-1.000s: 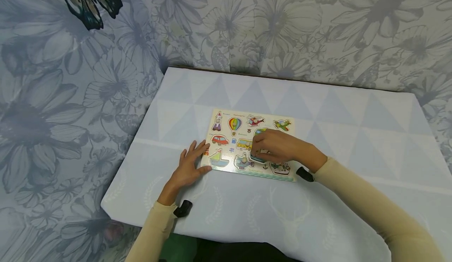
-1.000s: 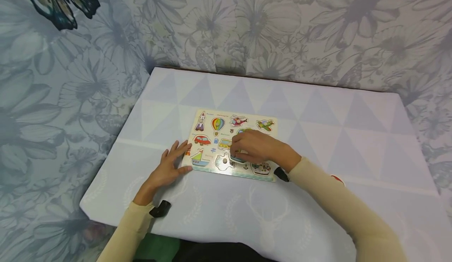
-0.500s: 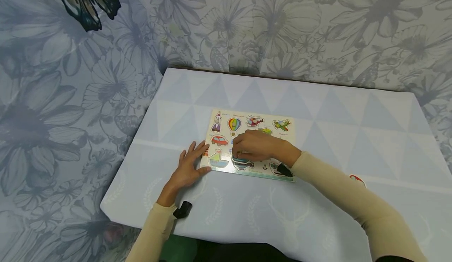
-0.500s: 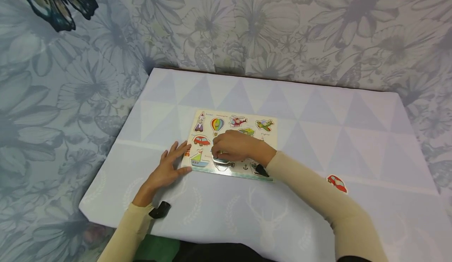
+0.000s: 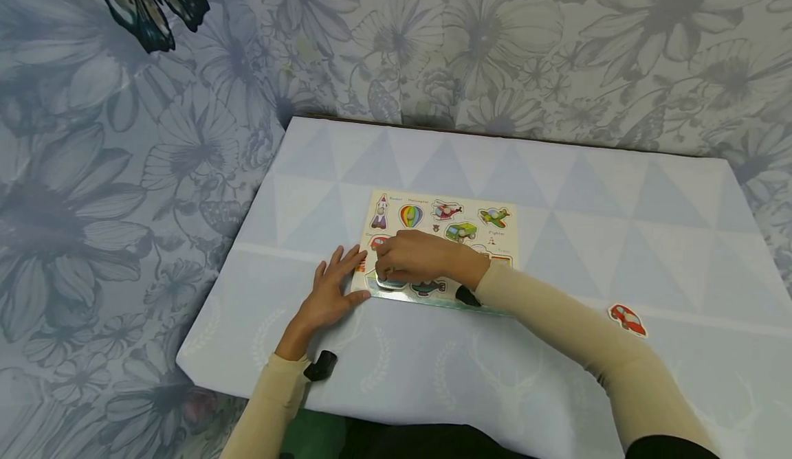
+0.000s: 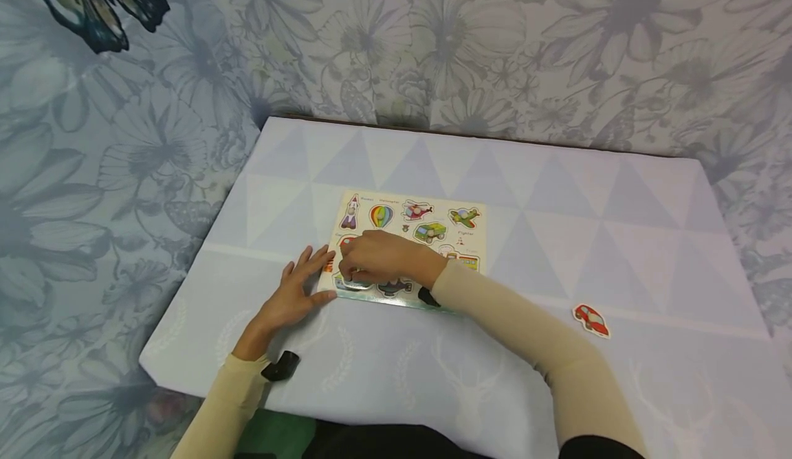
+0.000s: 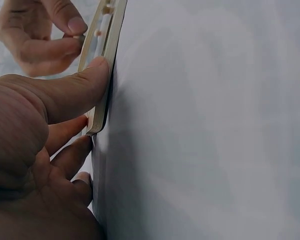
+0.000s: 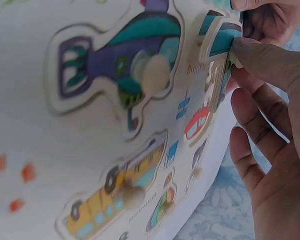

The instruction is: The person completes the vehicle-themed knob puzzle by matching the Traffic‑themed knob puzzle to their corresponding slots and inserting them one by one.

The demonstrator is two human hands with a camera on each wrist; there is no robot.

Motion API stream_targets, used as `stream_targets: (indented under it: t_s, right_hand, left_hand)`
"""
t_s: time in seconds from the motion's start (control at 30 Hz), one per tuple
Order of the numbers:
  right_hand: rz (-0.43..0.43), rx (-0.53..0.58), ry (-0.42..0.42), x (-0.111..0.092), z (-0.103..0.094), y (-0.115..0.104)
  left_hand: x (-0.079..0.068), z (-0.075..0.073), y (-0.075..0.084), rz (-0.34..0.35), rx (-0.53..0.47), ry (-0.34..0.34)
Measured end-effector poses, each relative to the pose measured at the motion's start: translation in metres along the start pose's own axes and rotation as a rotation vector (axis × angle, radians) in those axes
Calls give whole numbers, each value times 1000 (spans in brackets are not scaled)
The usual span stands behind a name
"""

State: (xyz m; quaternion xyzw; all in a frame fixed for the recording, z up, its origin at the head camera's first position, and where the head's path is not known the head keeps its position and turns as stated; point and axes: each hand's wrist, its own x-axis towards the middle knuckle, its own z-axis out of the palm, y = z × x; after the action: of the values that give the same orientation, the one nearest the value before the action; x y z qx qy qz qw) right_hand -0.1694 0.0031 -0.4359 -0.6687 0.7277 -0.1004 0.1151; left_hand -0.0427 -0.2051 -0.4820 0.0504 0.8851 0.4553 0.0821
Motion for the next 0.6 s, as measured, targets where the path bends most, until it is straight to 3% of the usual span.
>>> stream_targets:
  t_s: [0.6]
  right_hand:
    - [45,-2,-74,24,11,-3]
  left_hand:
    - [0,-1,-1,12,7,-2]
